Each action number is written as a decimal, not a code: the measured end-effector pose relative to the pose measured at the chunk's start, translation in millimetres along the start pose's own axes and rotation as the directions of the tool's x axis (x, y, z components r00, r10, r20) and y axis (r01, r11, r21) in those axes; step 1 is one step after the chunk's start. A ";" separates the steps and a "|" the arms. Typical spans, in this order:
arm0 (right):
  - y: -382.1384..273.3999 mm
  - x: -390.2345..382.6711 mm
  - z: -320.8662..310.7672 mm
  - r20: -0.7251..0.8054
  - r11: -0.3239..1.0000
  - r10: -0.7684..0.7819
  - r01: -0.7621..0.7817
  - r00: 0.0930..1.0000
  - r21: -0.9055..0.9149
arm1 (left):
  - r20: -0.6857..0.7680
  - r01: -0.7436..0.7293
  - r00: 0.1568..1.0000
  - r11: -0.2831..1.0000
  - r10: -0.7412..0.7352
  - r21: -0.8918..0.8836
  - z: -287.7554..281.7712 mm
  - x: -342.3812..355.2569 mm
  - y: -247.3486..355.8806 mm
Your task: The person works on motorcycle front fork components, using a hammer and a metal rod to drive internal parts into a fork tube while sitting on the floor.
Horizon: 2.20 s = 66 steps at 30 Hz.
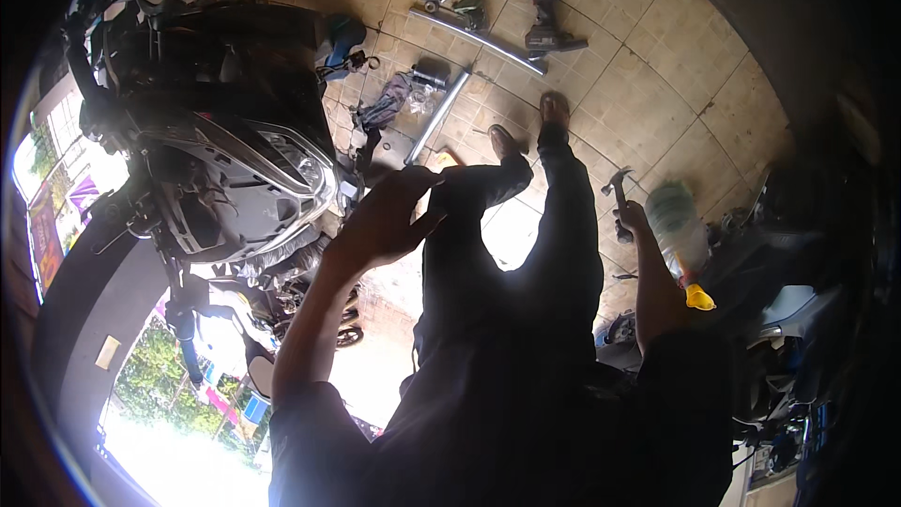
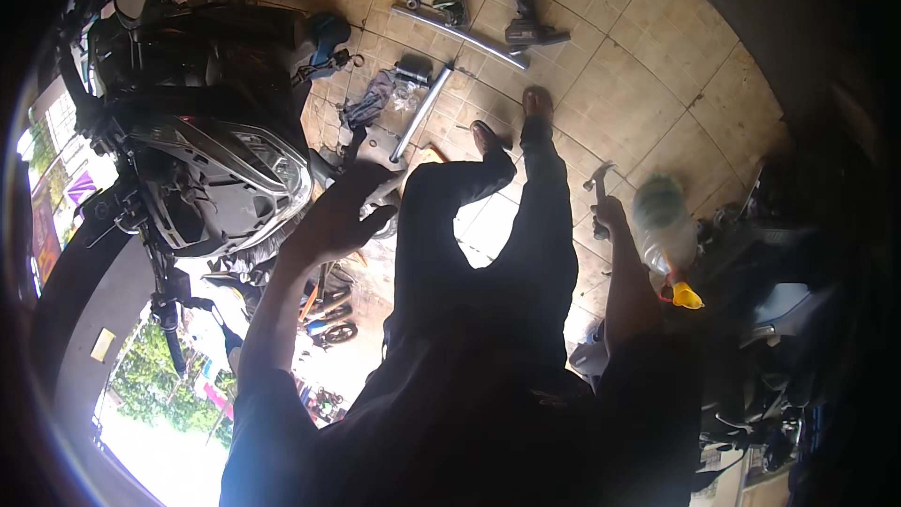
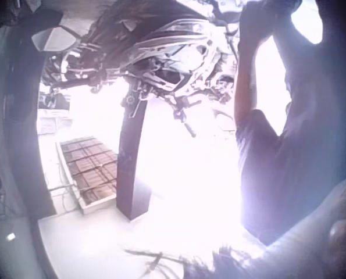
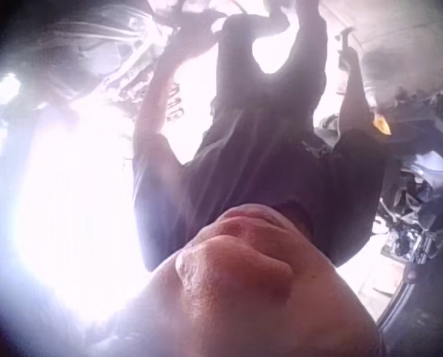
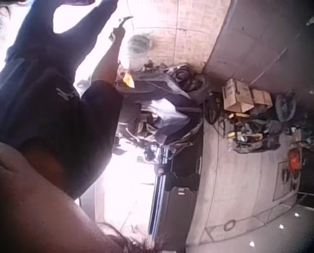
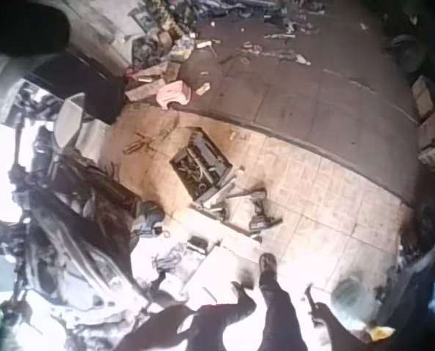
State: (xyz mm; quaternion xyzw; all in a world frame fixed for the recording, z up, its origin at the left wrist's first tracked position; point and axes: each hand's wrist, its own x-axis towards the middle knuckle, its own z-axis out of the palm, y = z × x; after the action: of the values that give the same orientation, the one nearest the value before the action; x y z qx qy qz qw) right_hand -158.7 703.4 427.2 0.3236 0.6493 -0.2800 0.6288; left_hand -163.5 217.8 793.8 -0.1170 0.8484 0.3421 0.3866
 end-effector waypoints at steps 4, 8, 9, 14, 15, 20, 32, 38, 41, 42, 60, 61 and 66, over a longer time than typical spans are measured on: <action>-16.3 30.4 -1.1 -0.087 0.785 -0.413 0.306 0.907 -0.540 | -0.171 0.042 0.983 0.981 -0.075 -0.188 153.9 55.6 -129.3; -112.1 31.0 36.1 0.139 0.402 -0.524 0.388 0.840 -0.829 | -0.275 0.255 0.887 0.889 -0.371 -0.380 272.4 81.8 -267.3; -125.5 51.6 43.7 0.239 0.248 -0.573 0.444 0.784 -0.861 | -0.282 0.291 0.871 0.885 -0.402 -0.363 291.5 97.6 -299.2; -174.4 153.3 112.6 0.454 -0.210 -0.733 0.466 0.507 -0.860 | -0.500 0.299 0.750 0.896 -0.433 -0.327 362.1 180.6 -450.3; -183.7 179.6 135.0 0.505 -0.299 -0.773 0.483 0.383 -0.823 | -0.489 0.334 0.700 0.843 -0.521 -0.421 368.3 203.8 -485.9; -181.9 303.1 181.1 0.547 -0.394 -0.800 0.470 0.247 -0.790 | -0.649 0.352 0.486 0.811 -0.585 -0.468 399.2 313.3 -594.4; -226.6 321.5 214.2 0.710 -0.621 -0.700 0.431 0.070 -0.655 | -0.634 0.045 0.252 0.664 -0.731 -0.747 391.3 423.0 -684.2; -283.6 305.2 339.9 0.779 -0.563 -0.627 0.705 -0.025 -0.431 | -0.534 0.029 0.251 0.558 -0.808 -0.830 409.1 402.0 -695.2; -305.7 318.4 416.7 0.835 -0.596 -0.529 0.767 -0.151 -0.238 | -0.573 -0.148 0.172 0.554 -0.801 -0.819 407.9 384.4 -695.7; -311.3 323.6 449.2 0.857 -0.607 -0.482 0.775 -0.181 -0.177 | -0.558 -0.200 0.134 0.529 -0.819 -0.825 411.0 375.4 -701.4; -364.1 407.1 635.3 0.840 -0.555 -0.539 0.724 0.061 -0.409 | -0.696 -0.276 0.040 0.661 -0.717 -0.698 423.4 394.3 -687.6; -365.8 405.1 637.3 0.829 -0.532 -0.552 0.727 0.090 -0.433 | -0.707 -0.274 0.020 0.676 -0.707 -0.684 425.9 394.9 -688.9; -367.2 396.7 639.0 0.798 -0.238 -0.561 0.881 0.220 -0.410 | -0.715 -0.150 0.023 0.705 -0.699 -0.694 435.6 393.8 -696.1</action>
State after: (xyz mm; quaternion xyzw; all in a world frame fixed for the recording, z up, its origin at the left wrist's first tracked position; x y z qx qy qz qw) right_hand -36.3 5.4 -18.1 -0.5605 0.6242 -0.2710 0.4720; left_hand 144.4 22.0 -40.6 -0.6076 0.6661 0.3289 -0.2810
